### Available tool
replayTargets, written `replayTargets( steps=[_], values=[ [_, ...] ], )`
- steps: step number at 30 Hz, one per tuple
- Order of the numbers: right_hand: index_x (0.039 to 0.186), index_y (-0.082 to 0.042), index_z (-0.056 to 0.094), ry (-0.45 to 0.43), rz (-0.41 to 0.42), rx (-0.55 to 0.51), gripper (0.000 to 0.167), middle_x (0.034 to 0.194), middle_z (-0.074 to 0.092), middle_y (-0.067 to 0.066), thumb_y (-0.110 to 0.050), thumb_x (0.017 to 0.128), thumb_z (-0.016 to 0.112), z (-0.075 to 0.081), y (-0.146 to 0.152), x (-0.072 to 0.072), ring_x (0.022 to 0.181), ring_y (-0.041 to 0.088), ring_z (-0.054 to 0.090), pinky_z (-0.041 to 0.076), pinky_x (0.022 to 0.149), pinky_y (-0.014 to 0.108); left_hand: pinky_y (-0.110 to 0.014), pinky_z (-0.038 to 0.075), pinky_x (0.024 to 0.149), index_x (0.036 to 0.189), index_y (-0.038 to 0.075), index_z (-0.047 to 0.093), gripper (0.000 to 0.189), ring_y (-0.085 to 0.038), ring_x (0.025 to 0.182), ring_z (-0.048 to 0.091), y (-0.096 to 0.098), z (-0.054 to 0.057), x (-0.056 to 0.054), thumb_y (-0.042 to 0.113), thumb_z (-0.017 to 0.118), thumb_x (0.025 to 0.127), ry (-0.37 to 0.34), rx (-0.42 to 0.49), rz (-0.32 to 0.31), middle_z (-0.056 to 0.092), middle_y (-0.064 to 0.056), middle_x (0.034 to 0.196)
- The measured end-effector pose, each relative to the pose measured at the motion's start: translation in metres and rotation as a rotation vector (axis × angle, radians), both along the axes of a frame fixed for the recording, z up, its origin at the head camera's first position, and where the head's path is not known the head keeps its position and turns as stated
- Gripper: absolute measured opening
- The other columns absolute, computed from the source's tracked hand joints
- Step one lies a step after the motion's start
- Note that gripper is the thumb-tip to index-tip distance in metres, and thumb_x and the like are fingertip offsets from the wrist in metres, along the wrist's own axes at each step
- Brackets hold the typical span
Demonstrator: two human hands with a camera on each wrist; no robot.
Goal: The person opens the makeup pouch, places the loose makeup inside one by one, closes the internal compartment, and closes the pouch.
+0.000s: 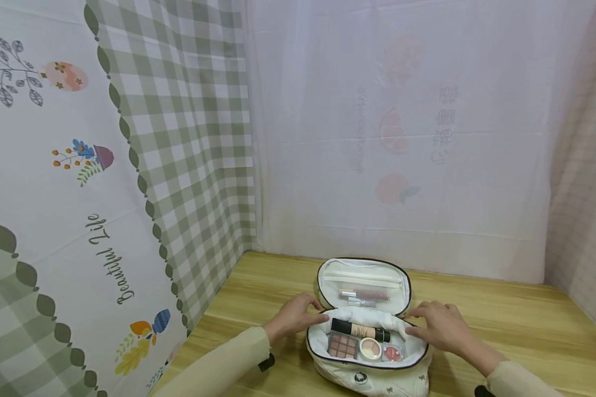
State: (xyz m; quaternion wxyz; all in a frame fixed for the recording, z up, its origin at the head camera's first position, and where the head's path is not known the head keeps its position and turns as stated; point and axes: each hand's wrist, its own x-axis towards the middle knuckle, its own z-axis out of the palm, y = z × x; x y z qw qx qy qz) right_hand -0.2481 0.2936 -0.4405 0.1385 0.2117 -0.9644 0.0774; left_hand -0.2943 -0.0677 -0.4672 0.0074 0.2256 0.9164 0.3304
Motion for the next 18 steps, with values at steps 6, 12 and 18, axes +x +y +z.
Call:
replayTargets(
  steps=[6, 12, 18],
  values=[
    [0.105, -0.010, 0.076, -0.036, -0.072, -0.029, 0.039, 0.096, 0.071, 0.005, -0.041, 0.081, 0.078, -0.001, 0.005, -0.011, 0.091, 0.032, 0.066, 0.043, 0.076, 0.062, -0.040, 0.049, 0.086, 0.109, 0.006, 0.069, 0.043, -0.025, 0.105, 0.060, -0.001, -0.001, -0.011, 0.042, 0.075, 0.087, -0.011, 0.018, 0.022, 0.064, -0.010, 0.117],
    [0.113, -0.005, 0.073, -0.094, -0.147, -0.091, 0.044, 0.096, 0.072, 0.009, -0.039, 0.085, 0.075, -0.004, 0.016, -0.027, 0.091, 0.036, 0.066, 0.042, 0.073, 0.061, -0.045, 0.048, 0.092, 0.118, 0.000, 0.066, 0.050, -0.033, 0.114, 0.059, 0.001, 0.001, -0.026, 0.037, 0.076, 0.087, -0.008, 0.064, 0.040, 0.064, -0.015, 0.121],
    [0.121, 0.003, 0.067, -0.169, -0.198, -0.147, 0.053, 0.107, 0.070, 0.020, -0.041, 0.091, 0.069, -0.001, 0.024, -0.040, 0.101, 0.048, 0.063, 0.042, 0.074, 0.066, -0.048, 0.047, 0.095, 0.131, -0.004, 0.059, 0.061, -0.036, 0.118, 0.057, 0.003, 0.004, -0.045, 0.040, 0.071, 0.090, -0.029, 0.076, 0.076, 0.061, -0.020, 0.128]
  ],
)
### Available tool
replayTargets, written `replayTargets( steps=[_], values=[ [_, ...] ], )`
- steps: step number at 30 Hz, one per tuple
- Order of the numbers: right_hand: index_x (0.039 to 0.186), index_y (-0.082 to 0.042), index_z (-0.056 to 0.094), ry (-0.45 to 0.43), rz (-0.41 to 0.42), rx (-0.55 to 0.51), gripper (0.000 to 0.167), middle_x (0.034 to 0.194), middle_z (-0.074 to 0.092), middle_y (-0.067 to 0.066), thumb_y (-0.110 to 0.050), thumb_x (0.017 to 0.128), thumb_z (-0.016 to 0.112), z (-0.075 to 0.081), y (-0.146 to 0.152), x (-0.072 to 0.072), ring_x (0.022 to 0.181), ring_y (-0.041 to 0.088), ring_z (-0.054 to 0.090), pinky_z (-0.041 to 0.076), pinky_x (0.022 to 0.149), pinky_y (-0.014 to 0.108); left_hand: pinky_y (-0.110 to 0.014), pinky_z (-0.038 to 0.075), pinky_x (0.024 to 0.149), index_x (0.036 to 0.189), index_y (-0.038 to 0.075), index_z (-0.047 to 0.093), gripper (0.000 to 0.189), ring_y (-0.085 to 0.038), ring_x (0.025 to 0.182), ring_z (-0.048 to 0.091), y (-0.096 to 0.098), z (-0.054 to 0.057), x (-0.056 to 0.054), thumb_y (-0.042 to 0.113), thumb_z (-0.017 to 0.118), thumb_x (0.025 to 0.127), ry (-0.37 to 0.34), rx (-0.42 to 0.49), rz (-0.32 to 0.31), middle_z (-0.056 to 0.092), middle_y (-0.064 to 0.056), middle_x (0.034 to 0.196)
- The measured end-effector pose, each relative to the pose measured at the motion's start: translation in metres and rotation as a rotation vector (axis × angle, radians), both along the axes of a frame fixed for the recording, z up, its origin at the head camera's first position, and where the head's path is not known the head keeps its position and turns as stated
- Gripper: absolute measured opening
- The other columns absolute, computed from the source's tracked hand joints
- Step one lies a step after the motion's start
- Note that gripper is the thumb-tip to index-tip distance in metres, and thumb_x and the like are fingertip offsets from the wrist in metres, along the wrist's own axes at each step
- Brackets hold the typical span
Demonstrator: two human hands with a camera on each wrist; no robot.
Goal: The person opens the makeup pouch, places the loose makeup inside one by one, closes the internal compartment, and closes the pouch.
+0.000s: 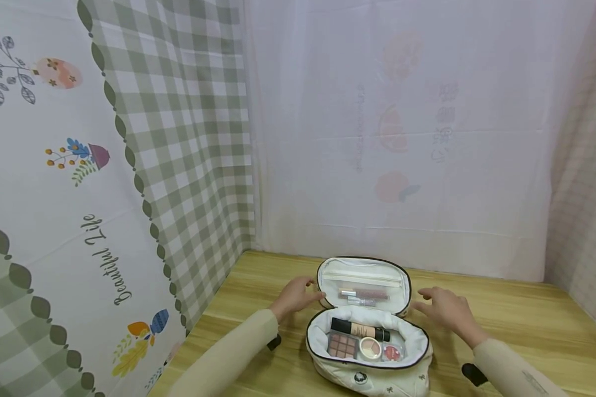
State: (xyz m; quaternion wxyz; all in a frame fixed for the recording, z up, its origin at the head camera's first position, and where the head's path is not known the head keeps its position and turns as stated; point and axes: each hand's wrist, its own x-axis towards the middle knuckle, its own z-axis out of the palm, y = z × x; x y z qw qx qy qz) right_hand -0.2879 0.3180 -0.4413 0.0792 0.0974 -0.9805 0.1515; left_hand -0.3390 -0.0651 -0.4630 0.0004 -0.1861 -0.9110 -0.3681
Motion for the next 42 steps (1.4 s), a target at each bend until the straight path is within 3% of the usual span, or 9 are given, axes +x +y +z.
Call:
replayTargets(
  steps=[8, 14, 24, 33, 39, 42],
  values=[
    [0.127, 0.013, 0.057, -0.111, -0.014, -0.103, 0.061, 0.115, 0.064, 0.030, -0.040, 0.097, 0.060, 0.005, -0.004, -0.012, 0.108, 0.051, 0.058, 0.045, 0.083, 0.064, -0.050, 0.045, 0.099, 0.140, -0.006, 0.050, 0.064, -0.038, 0.124, 0.053, -0.003, -0.002, -0.024, 0.036, 0.066, 0.095, -0.077, 0.068, 0.069, 0.054, -0.024, 0.137],
    [0.126, 0.022, 0.050, -0.163, -0.005, -0.153, 0.062, 0.115, 0.060, 0.037, -0.033, 0.099, 0.058, 0.000, -0.008, -0.020, 0.108, 0.053, 0.057, 0.045, 0.090, 0.060, -0.049, 0.044, 0.101, 0.141, -0.008, 0.047, 0.064, -0.040, 0.125, 0.052, 0.000, -0.005, -0.034, 0.036, 0.062, 0.097, -0.120, 0.062, 0.105, 0.055, -0.026, 0.135],
    [0.129, 0.030, 0.035, -0.222, 0.008, -0.259, 0.062, 0.118, 0.054, 0.044, -0.022, 0.101, 0.053, -0.010, -0.019, -0.032, 0.115, 0.058, 0.049, 0.041, 0.097, 0.062, -0.047, 0.043, 0.102, 0.145, -0.010, 0.040, 0.062, -0.038, 0.126, 0.051, 0.012, -0.008, -0.039, 0.027, 0.060, 0.099, -0.240, 0.080, 0.052, 0.054, -0.026, 0.136],
    [0.135, 0.027, 0.033, -0.280, -0.007, -0.394, 0.057, 0.129, 0.047, 0.044, -0.018, 0.104, 0.047, -0.010, -0.021, -0.035, 0.123, 0.059, 0.042, 0.036, 0.101, 0.063, -0.043, 0.046, 0.095, 0.130, 0.002, 0.062, 0.033, -0.029, 0.113, 0.057, 0.017, -0.006, -0.039, 0.013, 0.060, 0.099, -0.254, 0.118, -0.078, 0.060, -0.018, 0.130],
    [0.139, 0.027, 0.025, -0.284, -0.039, -0.472, 0.064, 0.136, 0.037, 0.047, -0.024, 0.105, 0.044, -0.008, -0.018, -0.033, 0.126, 0.060, 0.038, 0.035, 0.102, 0.063, -0.040, 0.049, 0.080, 0.145, -0.004, 0.044, 0.051, -0.030, 0.107, 0.058, 0.016, -0.005, -0.038, 0.016, 0.058, 0.100, -0.292, 0.232, -0.030, 0.057, -0.021, 0.133],
    [0.142, 0.024, 0.023, -0.291, -0.051, -0.492, 0.067, 0.137, 0.036, 0.046, -0.028, 0.106, 0.043, -0.005, -0.017, -0.033, 0.126, 0.059, 0.038, 0.036, 0.101, 0.064, -0.042, 0.051, 0.082, 0.153, -0.003, 0.031, 0.064, -0.030, 0.115, 0.056, 0.014, -0.003, -0.039, 0.022, 0.059, 0.100, -0.319, 0.273, 0.005, 0.052, -0.022, 0.139]
  ],
)
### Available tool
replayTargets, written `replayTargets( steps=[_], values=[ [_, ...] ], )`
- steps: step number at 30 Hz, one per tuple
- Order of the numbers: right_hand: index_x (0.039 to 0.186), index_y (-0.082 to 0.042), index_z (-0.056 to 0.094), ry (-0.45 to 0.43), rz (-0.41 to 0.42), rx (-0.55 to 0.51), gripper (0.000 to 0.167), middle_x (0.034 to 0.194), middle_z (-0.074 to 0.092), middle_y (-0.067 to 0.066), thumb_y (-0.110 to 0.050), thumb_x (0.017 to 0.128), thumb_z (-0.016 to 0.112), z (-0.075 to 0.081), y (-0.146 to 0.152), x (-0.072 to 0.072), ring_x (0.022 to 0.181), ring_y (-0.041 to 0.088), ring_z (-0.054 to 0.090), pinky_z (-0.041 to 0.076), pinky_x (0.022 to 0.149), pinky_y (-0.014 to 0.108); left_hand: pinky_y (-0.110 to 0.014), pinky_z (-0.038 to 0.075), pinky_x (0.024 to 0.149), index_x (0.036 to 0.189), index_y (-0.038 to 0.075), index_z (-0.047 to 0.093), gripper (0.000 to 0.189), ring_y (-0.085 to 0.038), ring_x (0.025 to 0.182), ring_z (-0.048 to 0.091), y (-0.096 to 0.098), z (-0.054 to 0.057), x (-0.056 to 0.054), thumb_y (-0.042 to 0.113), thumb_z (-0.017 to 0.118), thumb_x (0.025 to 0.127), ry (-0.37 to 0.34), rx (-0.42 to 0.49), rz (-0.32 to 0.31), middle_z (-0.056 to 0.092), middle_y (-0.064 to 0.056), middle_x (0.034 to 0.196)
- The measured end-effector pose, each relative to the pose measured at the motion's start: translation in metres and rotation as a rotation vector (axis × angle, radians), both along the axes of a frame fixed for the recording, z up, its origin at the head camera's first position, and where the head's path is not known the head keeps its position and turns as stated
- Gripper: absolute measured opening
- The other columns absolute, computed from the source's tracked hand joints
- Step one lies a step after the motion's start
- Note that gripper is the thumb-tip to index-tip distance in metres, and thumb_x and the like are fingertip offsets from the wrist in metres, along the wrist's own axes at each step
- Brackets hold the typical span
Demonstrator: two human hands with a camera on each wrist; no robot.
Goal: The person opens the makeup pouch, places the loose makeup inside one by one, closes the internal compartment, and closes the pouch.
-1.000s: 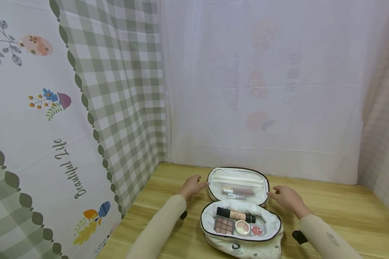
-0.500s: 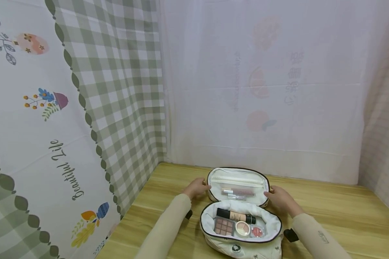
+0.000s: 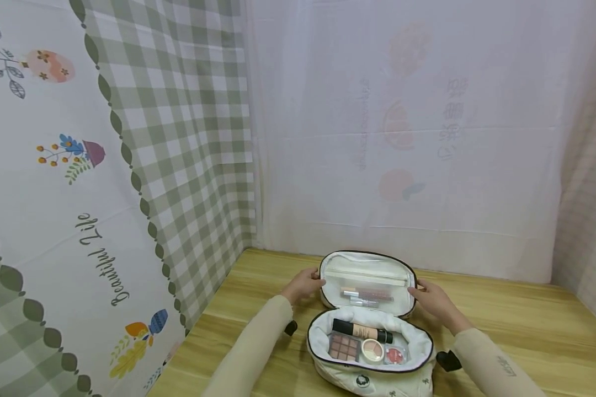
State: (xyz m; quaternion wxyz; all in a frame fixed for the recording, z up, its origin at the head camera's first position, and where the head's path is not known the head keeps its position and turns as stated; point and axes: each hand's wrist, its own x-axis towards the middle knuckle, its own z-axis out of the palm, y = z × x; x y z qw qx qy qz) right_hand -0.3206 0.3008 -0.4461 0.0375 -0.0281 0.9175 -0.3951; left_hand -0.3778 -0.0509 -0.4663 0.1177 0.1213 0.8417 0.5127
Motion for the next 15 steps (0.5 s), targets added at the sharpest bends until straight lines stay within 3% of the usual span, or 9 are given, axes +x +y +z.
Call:
replayTargets(
  steps=[5, 10, 13, 15],
  values=[
    [0.144, 0.022, 0.024, 0.000, -0.016, -0.019, 0.068, 0.137, 0.038, 0.045, -0.033, 0.107, 0.041, 0.004, 0.001, 0.002, 0.125, 0.057, 0.041, 0.037, 0.101, 0.063, -0.040, 0.051, 0.082, 0.152, 0.000, 0.036, 0.061, -0.027, 0.111, 0.057, 0.001, 0.001, -0.004, 0.023, 0.060, 0.100, 0.006, 0.037, -0.002, 0.057, -0.018, 0.130],
    [0.136, 0.020, 0.040, 0.049, -0.005, -0.031, 0.058, 0.129, 0.050, 0.040, -0.030, 0.108, 0.041, 0.008, 0.003, 0.006, 0.121, 0.054, 0.047, 0.038, 0.099, 0.063, -0.033, 0.044, 0.062, 0.137, 0.006, 0.055, 0.042, -0.017, 0.078, 0.051, 0.003, 0.002, -0.009, 0.022, 0.063, 0.099, 0.054, 0.069, -0.020, 0.062, -0.007, 0.102],
    [0.128, 0.017, 0.052, 0.083, -0.010, -0.009, 0.051, 0.119, 0.059, 0.034, -0.028, 0.107, 0.044, 0.011, 0.006, 0.007, 0.115, 0.050, 0.053, 0.041, 0.095, 0.061, -0.032, 0.044, 0.064, 0.128, 0.006, 0.060, 0.035, -0.015, 0.079, 0.052, 0.003, 0.005, -0.008, 0.024, 0.064, 0.098, 0.066, 0.068, -0.024, 0.062, -0.004, 0.099],
    [0.124, 0.014, 0.057, 0.095, -0.018, 0.003, 0.048, 0.116, 0.062, 0.031, -0.029, 0.106, 0.046, 0.014, 0.008, 0.007, 0.115, 0.049, 0.053, 0.042, 0.094, 0.061, -0.035, 0.048, 0.075, 0.125, 0.005, 0.062, 0.033, -0.017, 0.090, 0.056, 0.004, 0.008, -0.007, 0.024, 0.064, 0.098, 0.074, 0.071, -0.023, 0.064, -0.004, 0.104]
  ],
)
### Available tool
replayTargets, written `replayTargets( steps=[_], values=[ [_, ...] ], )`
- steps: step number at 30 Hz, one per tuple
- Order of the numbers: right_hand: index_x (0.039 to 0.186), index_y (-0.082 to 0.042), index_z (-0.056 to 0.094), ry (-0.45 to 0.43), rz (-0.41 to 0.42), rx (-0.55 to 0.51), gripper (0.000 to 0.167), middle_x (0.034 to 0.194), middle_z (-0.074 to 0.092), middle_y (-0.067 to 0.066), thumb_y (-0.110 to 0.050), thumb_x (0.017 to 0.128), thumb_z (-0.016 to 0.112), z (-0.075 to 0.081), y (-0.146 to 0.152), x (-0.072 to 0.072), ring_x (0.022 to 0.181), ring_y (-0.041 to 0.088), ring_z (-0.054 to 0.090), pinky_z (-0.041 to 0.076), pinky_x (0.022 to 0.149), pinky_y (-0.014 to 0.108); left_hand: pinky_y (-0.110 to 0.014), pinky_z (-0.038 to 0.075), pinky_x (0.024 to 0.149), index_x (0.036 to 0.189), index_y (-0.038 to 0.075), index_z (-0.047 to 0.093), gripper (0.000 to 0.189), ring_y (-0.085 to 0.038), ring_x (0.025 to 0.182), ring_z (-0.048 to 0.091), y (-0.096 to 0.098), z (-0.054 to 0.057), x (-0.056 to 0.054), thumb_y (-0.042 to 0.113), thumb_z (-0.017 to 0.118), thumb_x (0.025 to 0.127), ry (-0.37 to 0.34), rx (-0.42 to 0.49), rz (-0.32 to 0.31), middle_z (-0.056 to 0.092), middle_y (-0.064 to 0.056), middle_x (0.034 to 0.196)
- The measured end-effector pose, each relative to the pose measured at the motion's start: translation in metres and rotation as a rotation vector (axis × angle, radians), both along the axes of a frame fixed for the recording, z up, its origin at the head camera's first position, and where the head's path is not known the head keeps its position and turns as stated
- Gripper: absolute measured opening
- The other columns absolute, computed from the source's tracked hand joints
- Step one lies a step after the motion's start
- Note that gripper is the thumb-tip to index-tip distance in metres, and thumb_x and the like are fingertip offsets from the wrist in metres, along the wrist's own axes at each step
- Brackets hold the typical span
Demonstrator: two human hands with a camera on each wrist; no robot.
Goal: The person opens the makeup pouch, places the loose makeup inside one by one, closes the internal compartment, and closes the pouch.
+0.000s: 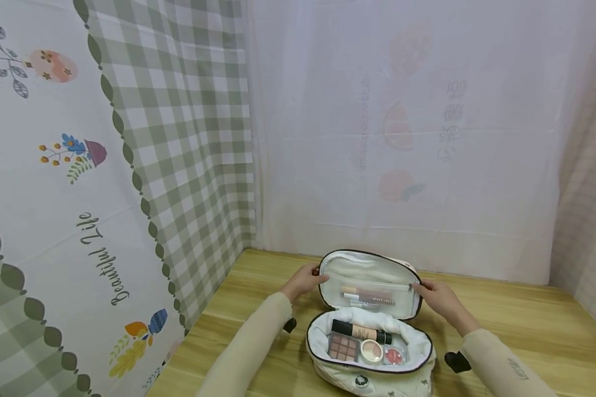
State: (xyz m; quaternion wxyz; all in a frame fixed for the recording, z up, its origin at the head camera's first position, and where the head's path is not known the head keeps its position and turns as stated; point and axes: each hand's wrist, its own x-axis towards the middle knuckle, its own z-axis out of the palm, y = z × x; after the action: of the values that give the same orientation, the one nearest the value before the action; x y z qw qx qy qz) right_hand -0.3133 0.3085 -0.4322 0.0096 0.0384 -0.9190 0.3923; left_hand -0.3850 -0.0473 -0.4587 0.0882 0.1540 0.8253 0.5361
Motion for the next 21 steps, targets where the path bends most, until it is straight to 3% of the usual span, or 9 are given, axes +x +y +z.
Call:
replayTargets(
  steps=[2, 5, 13, 21],
  values=[
    [0.122, 0.014, 0.059, 0.022, 0.001, 0.011, 0.047, 0.115, 0.063, 0.030, -0.029, 0.105, 0.049, 0.002, 0.001, 0.001, 0.115, 0.049, 0.053, 0.043, 0.093, 0.061, -0.038, 0.048, 0.086, 0.122, 0.004, 0.063, 0.031, -0.018, 0.099, 0.058, 0.000, 0.003, 0.002, 0.023, 0.065, 0.098, 0.016, 0.001, 0.003, 0.065, -0.004, 0.107],
    [0.122, 0.013, 0.059, 0.060, 0.018, 0.022, 0.044, 0.116, 0.063, 0.029, -0.027, 0.104, 0.052, 0.003, 0.002, 0.003, 0.116, 0.049, 0.054, 0.044, 0.093, 0.060, -0.041, 0.048, 0.089, 0.120, 0.004, 0.065, 0.028, -0.019, 0.100, 0.059, 0.001, 0.007, 0.004, 0.022, 0.065, 0.098, 0.036, -0.007, 0.012, 0.066, -0.005, 0.108],
    [0.107, 0.003, 0.069, 0.202, 0.091, 0.100, 0.022, 0.099, 0.070, 0.014, -0.015, 0.100, 0.058, 0.004, 0.003, 0.010, 0.093, 0.027, 0.061, 0.049, 0.076, 0.043, -0.036, 0.051, 0.083, 0.115, 0.002, 0.066, 0.023, -0.016, 0.094, 0.060, 0.002, 0.012, 0.011, 0.015, 0.066, 0.097, 0.143, -0.066, 0.006, 0.068, -0.006, 0.106],
    [0.114, 0.000, 0.067, 0.261, 0.101, 0.110, 0.025, 0.101, 0.070, 0.011, -0.019, 0.100, 0.061, 0.008, -0.001, 0.019, 0.100, 0.033, 0.064, 0.051, 0.081, 0.050, -0.034, 0.052, 0.084, 0.119, 0.004, 0.066, 0.025, -0.018, 0.100, 0.062, -0.001, 0.011, 0.018, 0.013, 0.066, 0.096, 0.206, -0.079, -0.014, 0.068, -0.007, 0.112]
  ],
)
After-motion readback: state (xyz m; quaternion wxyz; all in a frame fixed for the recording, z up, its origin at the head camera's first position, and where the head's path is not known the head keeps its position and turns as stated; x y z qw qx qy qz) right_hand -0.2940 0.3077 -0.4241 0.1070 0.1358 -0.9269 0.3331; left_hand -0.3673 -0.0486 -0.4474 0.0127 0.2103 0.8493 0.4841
